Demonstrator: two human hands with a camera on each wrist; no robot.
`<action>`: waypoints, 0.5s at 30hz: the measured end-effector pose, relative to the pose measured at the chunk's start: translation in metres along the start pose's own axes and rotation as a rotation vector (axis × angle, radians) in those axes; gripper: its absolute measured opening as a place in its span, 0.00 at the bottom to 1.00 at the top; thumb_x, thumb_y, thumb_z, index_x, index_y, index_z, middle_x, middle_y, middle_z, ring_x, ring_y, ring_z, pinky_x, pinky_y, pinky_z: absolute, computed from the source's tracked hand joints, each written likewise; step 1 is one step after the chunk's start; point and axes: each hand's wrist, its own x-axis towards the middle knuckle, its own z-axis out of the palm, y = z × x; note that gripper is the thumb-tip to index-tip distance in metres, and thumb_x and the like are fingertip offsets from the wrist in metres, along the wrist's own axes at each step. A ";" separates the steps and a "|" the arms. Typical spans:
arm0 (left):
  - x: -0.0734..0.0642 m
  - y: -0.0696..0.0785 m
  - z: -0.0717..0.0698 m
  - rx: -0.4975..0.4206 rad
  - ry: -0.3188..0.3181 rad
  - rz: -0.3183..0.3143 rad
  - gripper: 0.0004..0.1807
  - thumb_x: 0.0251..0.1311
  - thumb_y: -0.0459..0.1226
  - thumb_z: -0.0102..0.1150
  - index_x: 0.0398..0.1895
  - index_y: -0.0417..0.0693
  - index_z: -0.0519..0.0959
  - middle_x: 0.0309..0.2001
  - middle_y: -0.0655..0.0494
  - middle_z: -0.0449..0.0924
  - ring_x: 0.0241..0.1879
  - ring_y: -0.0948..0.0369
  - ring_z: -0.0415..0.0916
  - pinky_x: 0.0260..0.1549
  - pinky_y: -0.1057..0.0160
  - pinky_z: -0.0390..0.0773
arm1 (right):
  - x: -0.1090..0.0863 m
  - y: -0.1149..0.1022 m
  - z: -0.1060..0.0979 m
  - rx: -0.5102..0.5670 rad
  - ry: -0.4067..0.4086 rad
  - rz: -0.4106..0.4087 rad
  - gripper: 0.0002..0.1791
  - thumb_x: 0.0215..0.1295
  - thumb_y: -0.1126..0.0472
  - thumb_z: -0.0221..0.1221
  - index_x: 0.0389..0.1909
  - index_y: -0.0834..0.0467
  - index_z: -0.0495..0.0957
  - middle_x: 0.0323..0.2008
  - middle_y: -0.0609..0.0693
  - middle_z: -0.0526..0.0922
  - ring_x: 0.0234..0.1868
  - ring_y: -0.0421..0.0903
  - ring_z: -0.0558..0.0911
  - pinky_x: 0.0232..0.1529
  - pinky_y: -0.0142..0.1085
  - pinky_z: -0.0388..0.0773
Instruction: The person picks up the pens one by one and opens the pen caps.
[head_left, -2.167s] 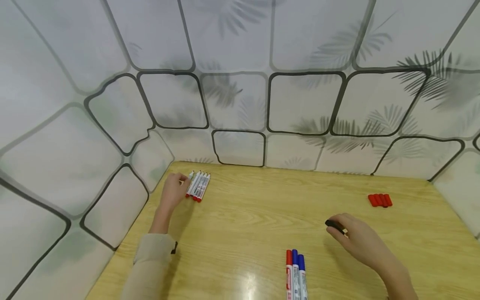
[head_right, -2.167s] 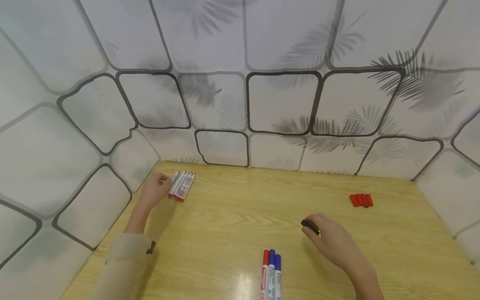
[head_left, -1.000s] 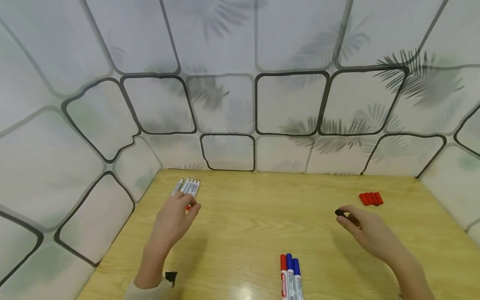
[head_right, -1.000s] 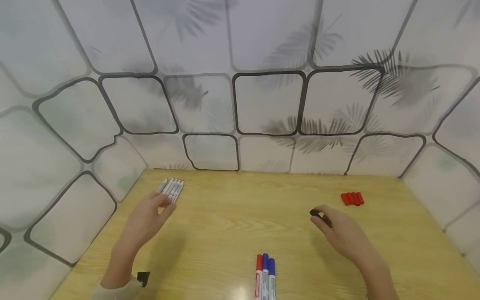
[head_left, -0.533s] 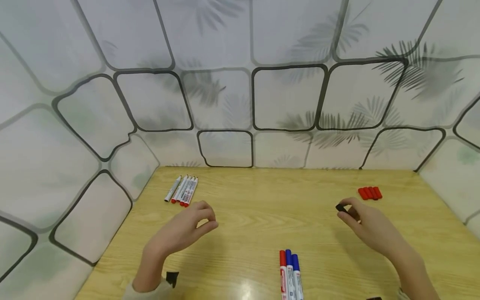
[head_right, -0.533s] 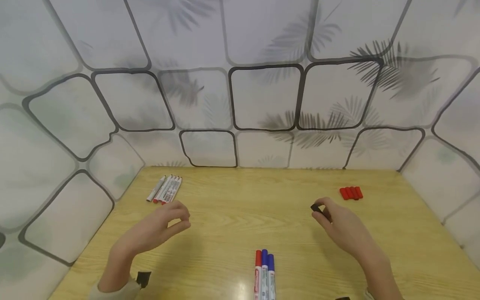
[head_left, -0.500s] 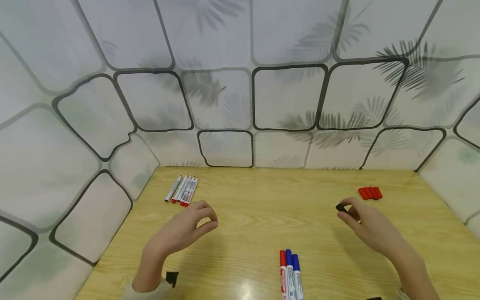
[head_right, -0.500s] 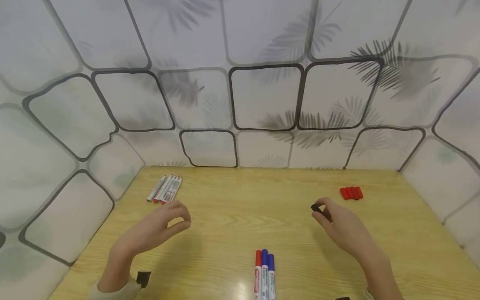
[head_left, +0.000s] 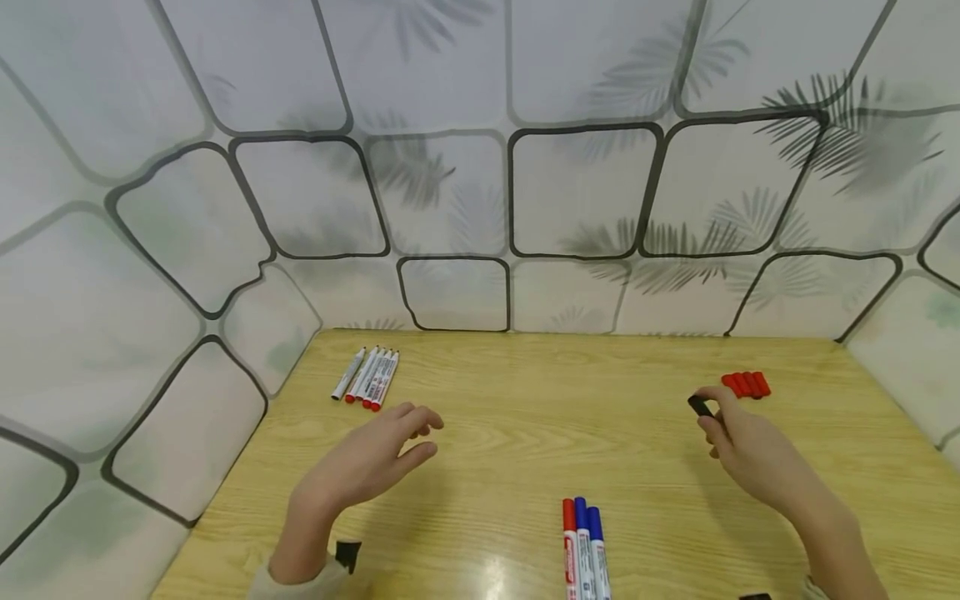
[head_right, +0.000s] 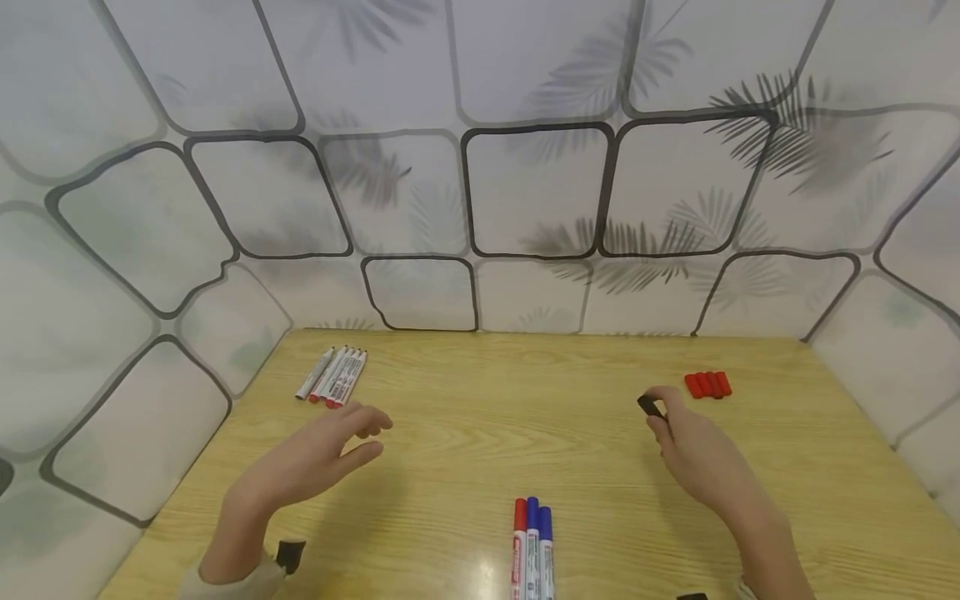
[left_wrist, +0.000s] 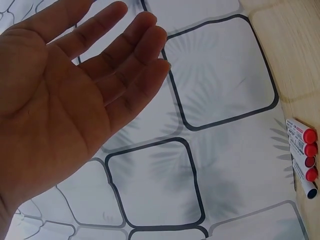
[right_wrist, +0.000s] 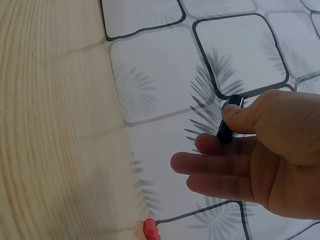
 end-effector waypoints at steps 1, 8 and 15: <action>0.000 0.000 0.000 0.001 -0.007 -0.006 0.13 0.72 0.41 0.55 0.56 0.52 0.76 0.48 0.61 0.77 0.50 0.60 0.76 0.47 0.57 0.78 | 0.000 0.001 0.000 0.003 -0.007 0.005 0.18 0.81 0.59 0.42 0.63 0.64 0.58 0.31 0.53 0.79 0.30 0.46 0.81 0.24 0.35 0.73; 0.003 0.003 0.005 -0.013 -0.013 -0.024 0.21 0.73 0.43 0.54 0.66 0.50 0.70 0.58 0.54 0.72 0.53 0.58 0.75 0.51 0.52 0.77 | -0.001 0.009 -0.002 0.013 -0.024 0.014 0.19 0.80 0.62 0.44 0.64 0.67 0.57 0.35 0.55 0.80 0.33 0.48 0.83 0.27 0.36 0.76; 0.008 0.004 0.014 -0.004 -0.030 -0.010 0.30 0.73 0.46 0.54 0.74 0.50 0.62 0.69 0.45 0.64 0.66 0.47 0.66 0.59 0.45 0.72 | -0.001 0.015 -0.004 -0.007 -0.013 0.029 0.19 0.79 0.63 0.45 0.63 0.67 0.58 0.35 0.56 0.82 0.32 0.48 0.81 0.25 0.35 0.73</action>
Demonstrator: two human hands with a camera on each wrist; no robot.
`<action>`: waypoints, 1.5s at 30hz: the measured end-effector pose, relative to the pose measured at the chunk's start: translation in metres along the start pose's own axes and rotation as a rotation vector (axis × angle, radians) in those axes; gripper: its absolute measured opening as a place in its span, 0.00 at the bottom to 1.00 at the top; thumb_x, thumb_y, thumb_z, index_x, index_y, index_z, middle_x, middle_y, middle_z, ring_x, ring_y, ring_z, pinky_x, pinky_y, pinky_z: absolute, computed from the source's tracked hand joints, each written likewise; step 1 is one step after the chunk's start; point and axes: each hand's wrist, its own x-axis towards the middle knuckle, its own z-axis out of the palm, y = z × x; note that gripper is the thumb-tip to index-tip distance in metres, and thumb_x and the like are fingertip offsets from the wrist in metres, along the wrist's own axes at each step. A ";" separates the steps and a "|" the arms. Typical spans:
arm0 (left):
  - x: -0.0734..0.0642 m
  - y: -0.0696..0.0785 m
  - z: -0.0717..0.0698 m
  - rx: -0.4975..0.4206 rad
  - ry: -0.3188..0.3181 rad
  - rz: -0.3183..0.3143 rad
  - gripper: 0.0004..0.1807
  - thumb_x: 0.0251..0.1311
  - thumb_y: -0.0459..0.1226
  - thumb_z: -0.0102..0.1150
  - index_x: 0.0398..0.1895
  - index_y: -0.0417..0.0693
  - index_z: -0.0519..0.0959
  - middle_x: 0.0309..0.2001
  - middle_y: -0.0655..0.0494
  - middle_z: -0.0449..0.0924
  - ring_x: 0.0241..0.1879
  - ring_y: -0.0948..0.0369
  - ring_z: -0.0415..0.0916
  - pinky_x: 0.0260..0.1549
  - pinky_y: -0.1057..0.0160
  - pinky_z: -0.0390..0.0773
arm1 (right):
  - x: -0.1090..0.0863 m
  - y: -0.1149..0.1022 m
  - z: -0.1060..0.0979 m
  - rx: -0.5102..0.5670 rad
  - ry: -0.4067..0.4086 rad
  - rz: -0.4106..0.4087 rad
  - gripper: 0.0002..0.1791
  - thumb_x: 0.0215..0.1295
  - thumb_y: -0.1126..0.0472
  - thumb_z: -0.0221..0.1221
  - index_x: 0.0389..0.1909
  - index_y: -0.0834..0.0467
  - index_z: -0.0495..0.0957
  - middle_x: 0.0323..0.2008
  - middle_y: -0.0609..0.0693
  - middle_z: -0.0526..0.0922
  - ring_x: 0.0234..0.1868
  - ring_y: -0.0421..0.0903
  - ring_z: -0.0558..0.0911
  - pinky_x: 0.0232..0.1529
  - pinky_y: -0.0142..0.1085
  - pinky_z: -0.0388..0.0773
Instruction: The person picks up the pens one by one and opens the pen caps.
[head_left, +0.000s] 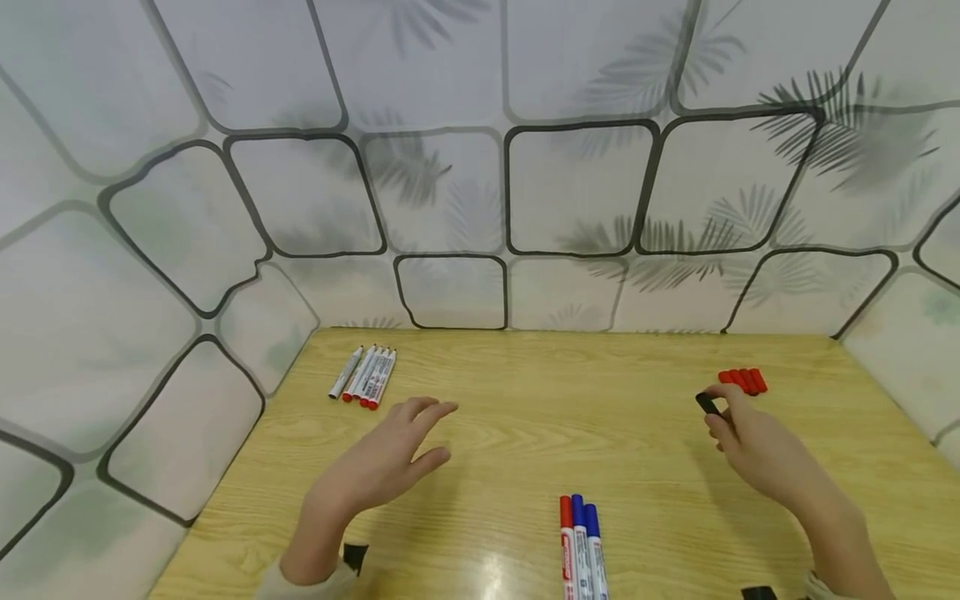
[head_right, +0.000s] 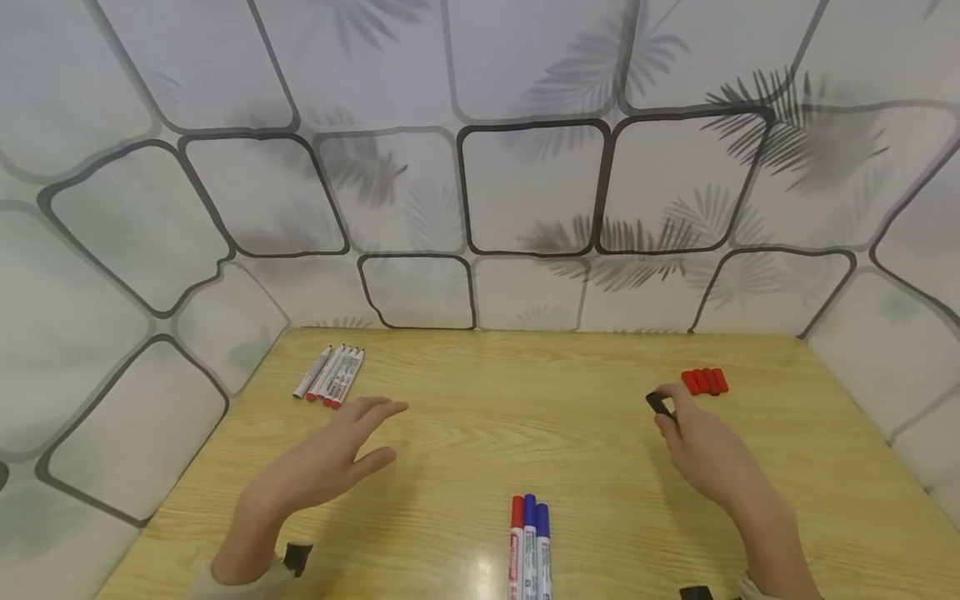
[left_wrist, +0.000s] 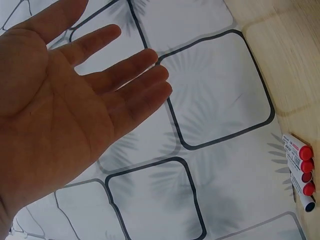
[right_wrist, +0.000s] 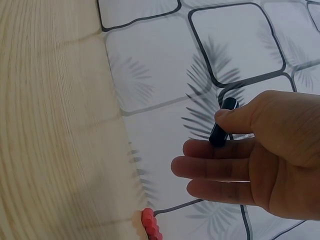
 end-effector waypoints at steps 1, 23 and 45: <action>0.001 0.000 0.001 0.000 -0.001 -0.003 0.31 0.72 0.47 0.54 0.75 0.50 0.61 0.71 0.43 0.61 0.68 0.45 0.63 0.60 0.43 0.70 | 0.000 0.000 -0.001 -0.003 0.003 0.002 0.18 0.79 0.63 0.45 0.63 0.67 0.58 0.35 0.56 0.82 0.32 0.48 0.82 0.24 0.35 0.73; 0.002 0.019 0.017 0.071 -0.027 -0.013 0.39 0.71 0.53 0.52 0.79 0.49 0.53 0.74 0.34 0.52 0.72 0.37 0.52 0.64 0.35 0.61 | 0.013 0.069 -0.019 -0.081 0.170 0.064 0.22 0.76 0.60 0.51 0.53 0.79 0.72 0.41 0.72 0.78 0.39 0.64 0.78 0.33 0.51 0.76; 0.004 0.017 0.019 0.036 -0.076 -0.039 0.38 0.71 0.49 0.54 0.78 0.47 0.54 0.74 0.33 0.52 0.71 0.35 0.55 0.63 0.35 0.63 | 0.054 0.168 -0.028 0.100 0.111 0.374 0.28 0.77 0.58 0.44 0.56 0.84 0.68 0.37 0.73 0.81 0.26 0.43 0.81 0.27 0.37 0.80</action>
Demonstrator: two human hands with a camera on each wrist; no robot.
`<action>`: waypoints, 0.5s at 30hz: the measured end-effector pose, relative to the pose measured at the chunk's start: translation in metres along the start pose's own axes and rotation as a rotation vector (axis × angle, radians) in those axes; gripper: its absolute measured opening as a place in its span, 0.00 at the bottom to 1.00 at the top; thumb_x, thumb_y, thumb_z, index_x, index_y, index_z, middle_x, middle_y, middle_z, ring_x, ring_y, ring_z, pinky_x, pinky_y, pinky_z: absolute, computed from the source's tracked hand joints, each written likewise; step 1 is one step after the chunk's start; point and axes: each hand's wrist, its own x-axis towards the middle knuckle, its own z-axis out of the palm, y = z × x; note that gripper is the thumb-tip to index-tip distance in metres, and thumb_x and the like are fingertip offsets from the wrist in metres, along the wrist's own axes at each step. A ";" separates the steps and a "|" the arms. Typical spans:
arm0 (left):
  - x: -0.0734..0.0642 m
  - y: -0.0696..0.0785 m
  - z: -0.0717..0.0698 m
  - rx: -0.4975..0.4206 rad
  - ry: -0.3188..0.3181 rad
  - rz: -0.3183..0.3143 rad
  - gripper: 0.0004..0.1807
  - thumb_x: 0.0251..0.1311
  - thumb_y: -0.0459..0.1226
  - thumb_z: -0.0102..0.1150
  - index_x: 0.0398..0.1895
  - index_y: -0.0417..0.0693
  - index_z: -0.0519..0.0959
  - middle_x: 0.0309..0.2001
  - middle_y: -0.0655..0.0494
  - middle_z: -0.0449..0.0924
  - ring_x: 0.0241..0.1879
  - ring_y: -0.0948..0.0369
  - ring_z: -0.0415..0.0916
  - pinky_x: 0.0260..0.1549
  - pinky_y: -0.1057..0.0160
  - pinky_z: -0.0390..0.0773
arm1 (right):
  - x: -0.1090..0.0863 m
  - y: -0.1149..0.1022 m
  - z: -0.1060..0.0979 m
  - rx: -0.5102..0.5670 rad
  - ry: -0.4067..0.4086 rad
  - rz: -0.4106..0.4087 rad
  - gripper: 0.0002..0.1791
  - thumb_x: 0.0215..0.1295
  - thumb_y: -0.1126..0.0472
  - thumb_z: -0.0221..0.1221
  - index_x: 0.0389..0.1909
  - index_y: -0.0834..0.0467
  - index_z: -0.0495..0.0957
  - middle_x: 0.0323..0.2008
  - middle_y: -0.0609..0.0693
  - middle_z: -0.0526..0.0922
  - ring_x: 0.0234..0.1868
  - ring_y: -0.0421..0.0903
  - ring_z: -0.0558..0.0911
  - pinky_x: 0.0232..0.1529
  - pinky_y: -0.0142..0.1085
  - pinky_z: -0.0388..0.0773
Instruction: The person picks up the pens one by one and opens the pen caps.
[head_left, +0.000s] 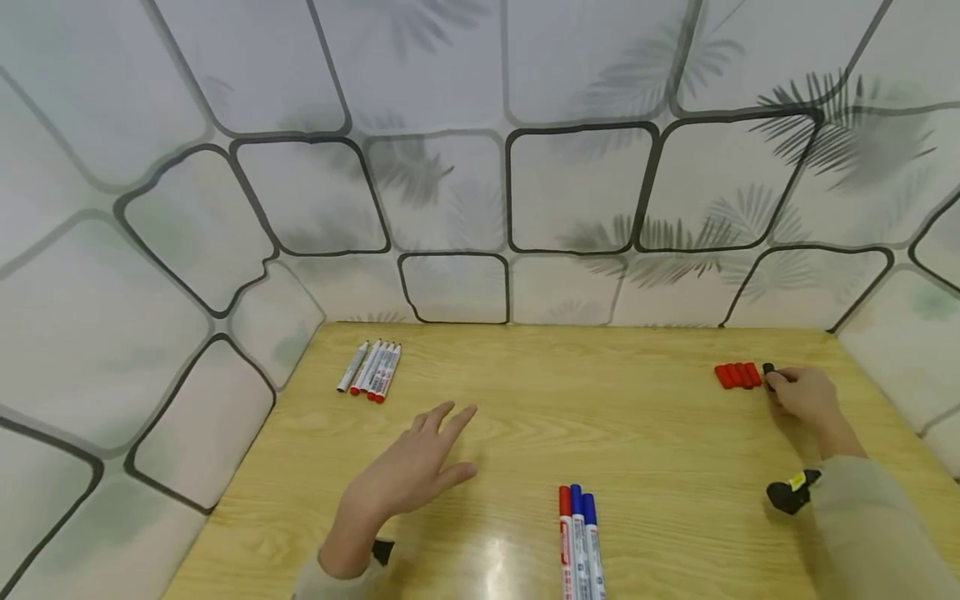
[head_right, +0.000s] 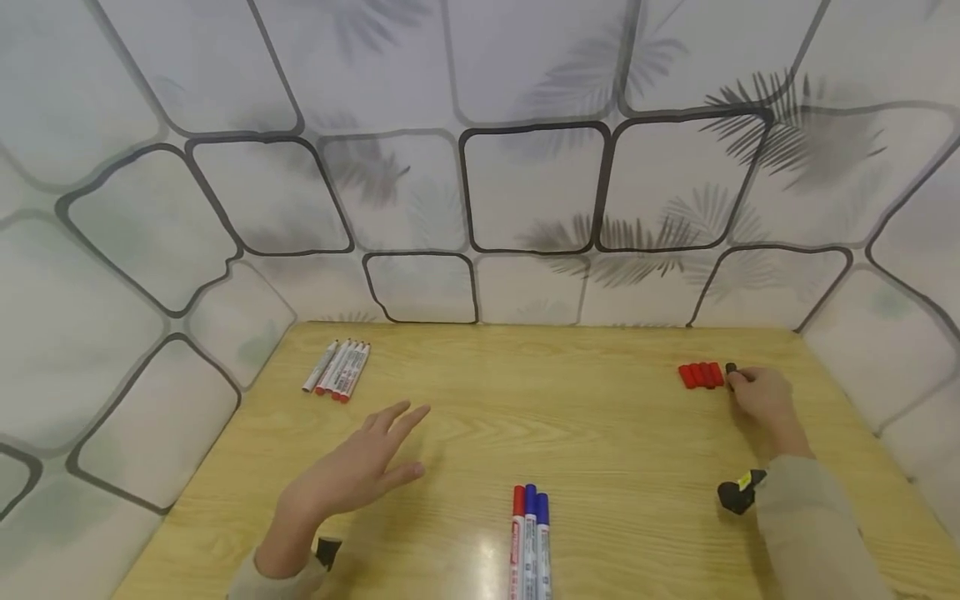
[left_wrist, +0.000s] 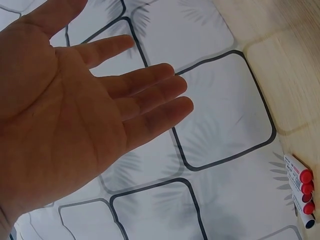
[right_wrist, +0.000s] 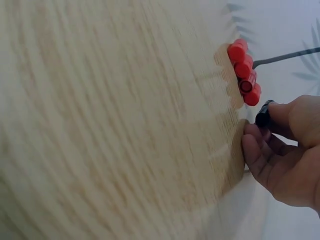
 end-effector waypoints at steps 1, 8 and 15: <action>0.000 0.001 0.000 -0.008 -0.006 -0.003 0.38 0.72 0.49 0.54 0.78 0.47 0.54 0.74 0.33 0.52 0.71 0.34 0.55 0.63 0.35 0.63 | 0.000 0.002 0.000 0.026 -0.006 0.015 0.28 0.77 0.58 0.43 0.57 0.85 0.67 0.34 0.69 0.82 0.25 0.39 0.80 0.26 0.35 0.81; -0.004 0.002 0.000 -0.006 -0.034 -0.048 0.36 0.71 0.47 0.55 0.77 0.46 0.56 0.73 0.32 0.55 0.70 0.34 0.56 0.62 0.34 0.64 | 0.003 0.005 0.005 0.062 0.006 0.072 0.32 0.78 0.53 0.43 0.60 0.81 0.66 0.30 0.61 0.82 0.24 0.41 0.78 0.25 0.35 0.78; 0.001 0.009 -0.004 0.006 -0.036 -0.078 0.35 0.71 0.47 0.56 0.75 0.44 0.59 0.72 0.32 0.56 0.70 0.35 0.56 0.62 0.35 0.64 | 0.006 0.005 0.003 0.027 0.075 0.127 0.31 0.77 0.51 0.44 0.61 0.78 0.69 0.30 0.63 0.82 0.27 0.51 0.79 0.28 0.37 0.74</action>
